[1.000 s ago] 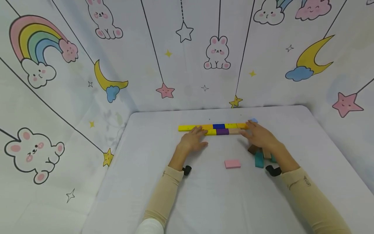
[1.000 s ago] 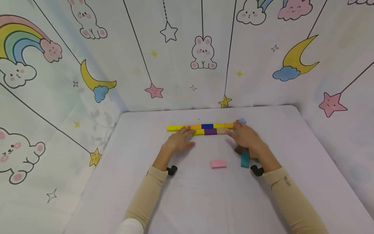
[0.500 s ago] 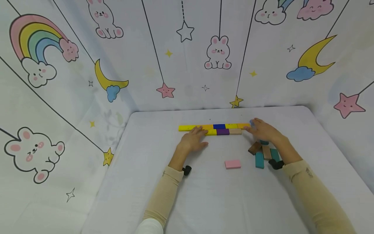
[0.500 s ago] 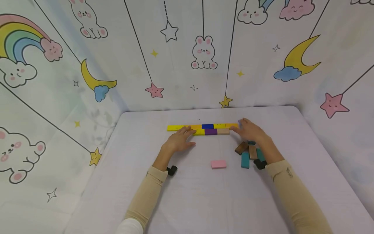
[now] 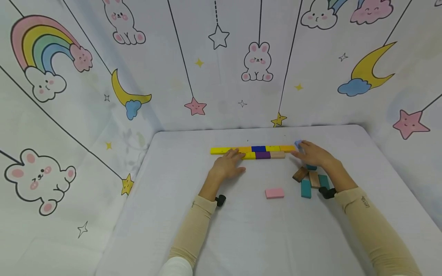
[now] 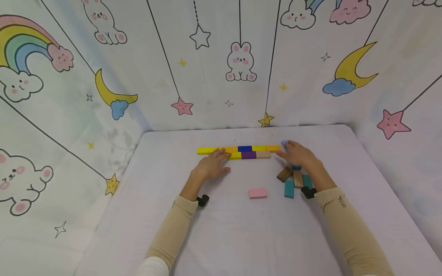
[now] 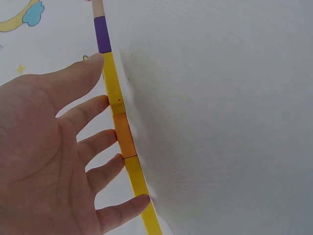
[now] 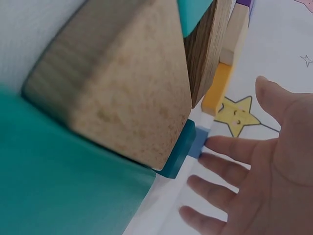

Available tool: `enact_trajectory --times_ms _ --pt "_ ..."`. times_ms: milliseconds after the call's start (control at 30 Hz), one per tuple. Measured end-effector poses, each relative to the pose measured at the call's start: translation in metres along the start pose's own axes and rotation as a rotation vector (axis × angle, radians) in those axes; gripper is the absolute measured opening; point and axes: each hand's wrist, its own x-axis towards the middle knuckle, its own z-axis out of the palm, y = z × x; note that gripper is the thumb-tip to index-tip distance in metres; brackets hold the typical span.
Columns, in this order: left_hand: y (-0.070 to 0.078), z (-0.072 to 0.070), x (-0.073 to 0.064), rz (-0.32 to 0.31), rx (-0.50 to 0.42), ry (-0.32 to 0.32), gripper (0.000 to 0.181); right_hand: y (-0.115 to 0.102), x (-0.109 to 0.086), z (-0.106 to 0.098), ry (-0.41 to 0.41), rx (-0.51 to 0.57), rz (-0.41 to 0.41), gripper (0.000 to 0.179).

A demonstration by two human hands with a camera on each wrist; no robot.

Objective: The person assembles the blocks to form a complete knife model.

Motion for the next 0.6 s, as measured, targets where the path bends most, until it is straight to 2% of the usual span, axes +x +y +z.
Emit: enact_trajectory --times_ms 267,600 --pt "-0.001 0.003 0.003 -0.014 0.007 -0.018 0.066 -0.005 -0.006 0.000 -0.010 -0.070 0.042 0.089" --pt "-0.001 0.002 0.002 -0.003 0.004 -0.004 0.066 -0.013 -0.015 0.000 -0.011 -0.105 0.066 0.085"
